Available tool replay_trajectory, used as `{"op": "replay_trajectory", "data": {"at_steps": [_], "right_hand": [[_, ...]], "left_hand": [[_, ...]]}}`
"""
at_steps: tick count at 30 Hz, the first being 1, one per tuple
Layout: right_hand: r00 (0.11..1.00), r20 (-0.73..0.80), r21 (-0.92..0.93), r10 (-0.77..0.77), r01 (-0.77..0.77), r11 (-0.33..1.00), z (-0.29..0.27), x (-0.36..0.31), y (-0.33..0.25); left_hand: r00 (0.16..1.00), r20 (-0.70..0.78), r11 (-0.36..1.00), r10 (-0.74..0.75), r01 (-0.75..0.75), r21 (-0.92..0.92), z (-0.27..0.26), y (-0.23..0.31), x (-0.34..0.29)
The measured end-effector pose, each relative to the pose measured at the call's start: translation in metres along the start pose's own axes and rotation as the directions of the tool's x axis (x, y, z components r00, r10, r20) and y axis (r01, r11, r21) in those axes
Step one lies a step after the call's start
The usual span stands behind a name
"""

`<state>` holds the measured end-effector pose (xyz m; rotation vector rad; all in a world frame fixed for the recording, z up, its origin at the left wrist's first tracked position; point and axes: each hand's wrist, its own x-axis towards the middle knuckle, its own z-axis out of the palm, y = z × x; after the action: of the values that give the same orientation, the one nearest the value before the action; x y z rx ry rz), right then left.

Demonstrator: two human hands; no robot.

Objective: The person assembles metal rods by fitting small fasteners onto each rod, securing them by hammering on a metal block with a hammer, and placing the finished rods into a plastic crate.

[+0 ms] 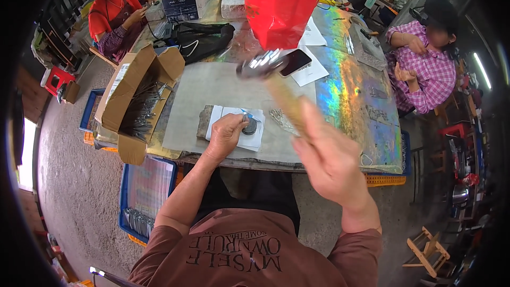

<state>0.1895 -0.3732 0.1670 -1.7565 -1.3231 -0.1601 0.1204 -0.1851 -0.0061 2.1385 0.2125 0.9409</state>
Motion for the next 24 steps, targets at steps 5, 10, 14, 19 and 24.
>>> {"op": "replay_trajectory", "data": {"at_steps": [5, 10, 14, 19, 24], "right_hand": [[0.914, 0.363, -0.046, 0.182, -0.177, 0.983, 0.015, -0.013, 0.031], [0.828, 0.364, 0.104, 0.426, -0.491, 0.865, 0.004, -0.026, 0.043], [0.587, 0.518, 0.285, 0.622, -0.805, 0.521, 0.012, -0.048, 0.077], [0.441, 0.624, 0.333, 0.646, -0.897, 0.291, 0.04, -0.091, 0.12], [0.427, 0.68, 0.475, 0.596, -0.876, 0.084, 0.05, -0.107, 0.143]], "left_hand": [[1.0, 0.015, 1.0, -0.011, 0.011, -0.001, 0.004, 0.001, 0.002], [1.0, 0.0, 0.999, -0.008, 0.008, -0.036, 0.006, 0.0, 0.003], [0.998, -0.057, 0.999, -0.028, 0.026, -0.037, 0.003, 0.0, 0.0], [0.981, -0.055, 0.977, -0.185, 0.178, -0.115, -0.002, 0.003, 0.0], [0.939, -0.105, 0.943, -0.327, 0.317, -0.099, -0.023, -0.005, -0.006]]}}
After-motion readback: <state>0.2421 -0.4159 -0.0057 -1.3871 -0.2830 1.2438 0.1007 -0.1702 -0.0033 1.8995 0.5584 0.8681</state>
